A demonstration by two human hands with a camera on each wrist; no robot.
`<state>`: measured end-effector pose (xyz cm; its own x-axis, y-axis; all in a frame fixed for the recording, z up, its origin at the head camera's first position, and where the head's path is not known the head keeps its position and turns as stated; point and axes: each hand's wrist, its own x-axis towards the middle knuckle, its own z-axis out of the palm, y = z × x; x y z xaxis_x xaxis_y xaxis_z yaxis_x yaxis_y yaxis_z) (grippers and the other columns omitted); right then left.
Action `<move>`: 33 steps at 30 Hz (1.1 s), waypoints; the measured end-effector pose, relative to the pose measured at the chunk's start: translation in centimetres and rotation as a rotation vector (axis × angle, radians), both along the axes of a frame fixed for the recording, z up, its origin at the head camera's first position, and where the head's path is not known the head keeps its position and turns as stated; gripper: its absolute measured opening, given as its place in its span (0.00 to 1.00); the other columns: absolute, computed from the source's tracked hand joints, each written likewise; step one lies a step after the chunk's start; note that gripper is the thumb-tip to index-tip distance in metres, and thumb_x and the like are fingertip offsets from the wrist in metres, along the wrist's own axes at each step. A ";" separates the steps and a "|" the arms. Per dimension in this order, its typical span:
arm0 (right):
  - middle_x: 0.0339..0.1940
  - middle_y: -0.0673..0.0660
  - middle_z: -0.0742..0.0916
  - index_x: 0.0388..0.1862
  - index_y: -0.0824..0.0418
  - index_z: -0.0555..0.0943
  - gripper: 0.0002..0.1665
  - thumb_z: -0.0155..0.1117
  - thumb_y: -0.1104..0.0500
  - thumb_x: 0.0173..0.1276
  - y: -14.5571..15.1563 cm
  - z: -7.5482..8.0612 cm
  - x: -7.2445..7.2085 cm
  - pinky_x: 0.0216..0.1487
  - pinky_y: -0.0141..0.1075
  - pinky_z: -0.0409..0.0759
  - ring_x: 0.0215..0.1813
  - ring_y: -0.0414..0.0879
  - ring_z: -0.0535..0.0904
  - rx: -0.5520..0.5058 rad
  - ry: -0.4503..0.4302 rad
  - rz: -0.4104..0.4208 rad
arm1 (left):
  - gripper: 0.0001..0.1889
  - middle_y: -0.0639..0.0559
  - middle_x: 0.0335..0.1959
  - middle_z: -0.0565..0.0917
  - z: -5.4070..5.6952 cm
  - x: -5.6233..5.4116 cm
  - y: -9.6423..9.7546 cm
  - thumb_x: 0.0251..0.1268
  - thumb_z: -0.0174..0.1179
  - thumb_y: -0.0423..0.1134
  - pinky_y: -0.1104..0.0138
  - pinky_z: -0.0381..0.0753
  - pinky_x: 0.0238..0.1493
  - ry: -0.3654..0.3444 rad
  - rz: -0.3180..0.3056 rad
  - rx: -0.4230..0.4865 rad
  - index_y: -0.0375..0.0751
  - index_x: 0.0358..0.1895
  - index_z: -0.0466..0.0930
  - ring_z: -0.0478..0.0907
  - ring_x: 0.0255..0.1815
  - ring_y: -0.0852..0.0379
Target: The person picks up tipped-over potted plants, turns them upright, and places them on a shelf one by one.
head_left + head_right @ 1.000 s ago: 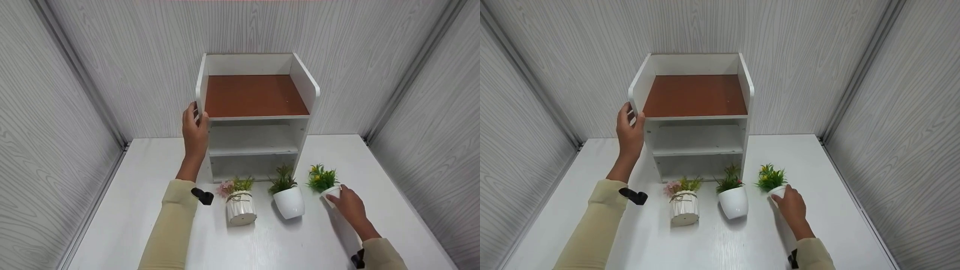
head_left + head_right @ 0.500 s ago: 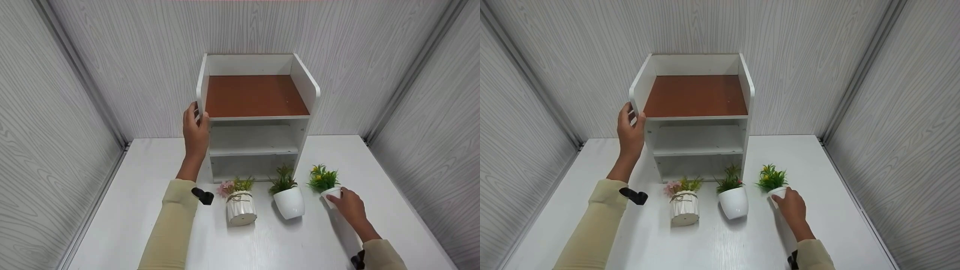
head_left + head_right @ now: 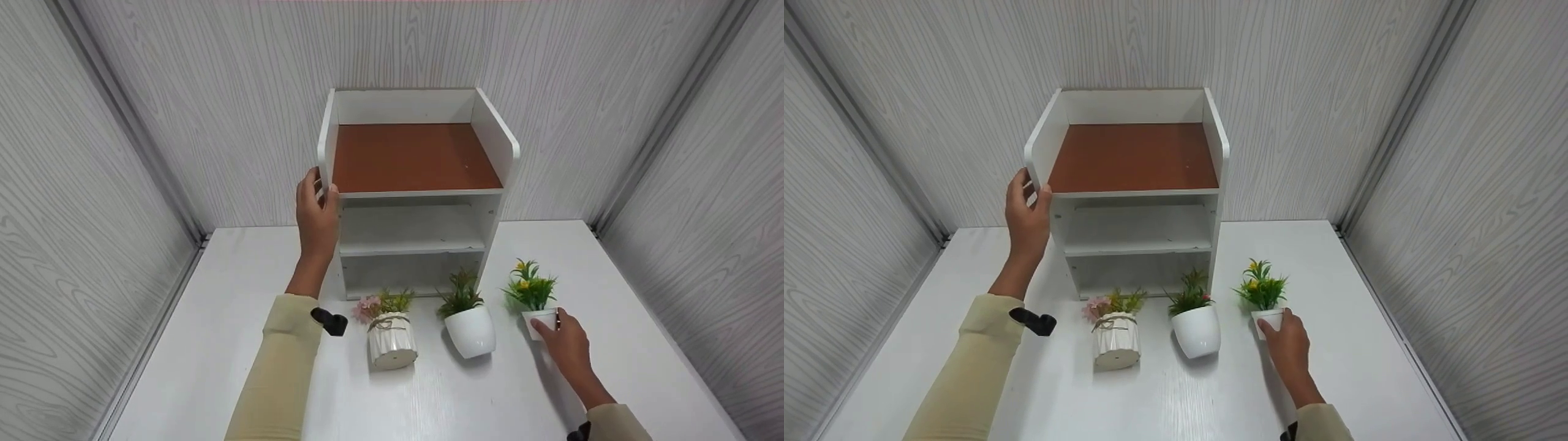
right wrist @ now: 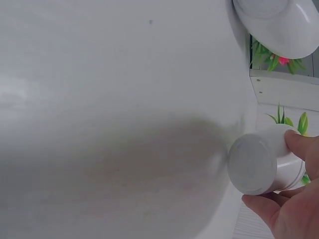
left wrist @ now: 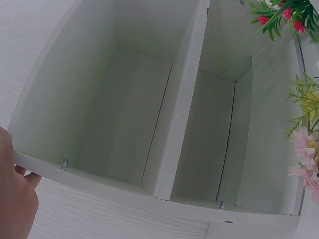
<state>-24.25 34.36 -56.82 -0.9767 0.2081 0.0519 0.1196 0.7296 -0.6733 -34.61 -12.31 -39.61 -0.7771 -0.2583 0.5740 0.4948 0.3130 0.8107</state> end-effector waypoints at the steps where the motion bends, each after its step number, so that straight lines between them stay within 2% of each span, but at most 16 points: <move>1: 0.64 0.79 0.75 0.74 0.79 0.60 0.46 0.63 0.47 0.74 -0.1 -0.1 0.1 0.61 0.60 0.74 0.64 0.70 0.73 -0.012 0.002 -0.006 | 0.29 0.47 0.69 0.69 0.0 0.0 0.0 0.80 0.48 0.50 0.59 0.72 0.71 0.001 0.000 0.001 0.43 0.77 0.59 0.68 0.72 0.52; 6: 0.66 0.78 0.72 0.76 0.78 0.56 0.48 0.62 0.47 0.75 -0.2 -0.7 0.5 0.64 0.61 0.71 0.66 0.69 0.71 -0.057 0.015 -0.023 | 0.29 0.47 0.69 0.69 -0.1 0.0 0.0 0.80 0.48 0.49 0.58 0.72 0.71 0.003 0.007 -0.001 0.43 0.77 0.60 0.68 0.72 0.53; 16: 0.73 0.77 0.64 0.80 0.74 0.48 0.51 0.61 0.47 0.76 -0.6 -1.2 2.0 0.70 0.61 0.68 0.75 0.69 0.61 -0.185 -0.009 0.025 | 0.29 0.47 0.69 0.69 -0.1 0.0 0.1 0.80 0.48 0.49 0.59 0.72 0.71 0.001 0.020 -0.009 0.42 0.77 0.59 0.68 0.72 0.55; 23: 0.75 0.69 0.67 0.80 0.67 0.52 0.49 0.62 0.43 0.74 -0.9 -1.5 2.4 0.71 0.57 0.68 0.76 0.63 0.63 -0.267 -0.003 -0.008 | 0.29 0.48 0.69 0.69 -0.2 -0.1 0.2 0.80 0.48 0.49 0.60 0.72 0.71 -0.002 0.022 -0.008 0.43 0.77 0.59 0.68 0.72 0.55; 29: 0.78 0.70 0.63 0.80 0.68 0.51 0.49 0.64 0.48 0.74 -1.1 -2.0 2.3 0.75 0.57 0.64 0.79 0.64 0.58 -0.330 0.014 -0.033 | 0.28 0.47 0.69 0.69 -0.2 -0.1 0.2 0.80 0.49 0.49 0.58 0.72 0.71 0.006 0.030 -0.009 0.42 0.76 0.60 0.68 0.72 0.53; 33: 0.76 0.73 0.63 0.78 0.71 0.52 0.48 0.66 0.51 0.73 -1.2 -2.5 2.1 0.74 0.58 0.65 0.77 0.67 0.60 -0.347 0.050 -0.030 | 0.29 0.47 0.69 0.68 -0.1 -0.1 0.1 0.80 0.49 0.49 0.57 0.71 0.72 0.004 0.016 0.002 0.42 0.76 0.60 0.68 0.73 0.52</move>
<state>-22.14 33.21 -59.34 -0.9679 0.2504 0.0204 0.0984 0.4527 -0.8862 -34.69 -12.17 -39.72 -0.7706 -0.2717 0.5765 0.4930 0.3191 0.8094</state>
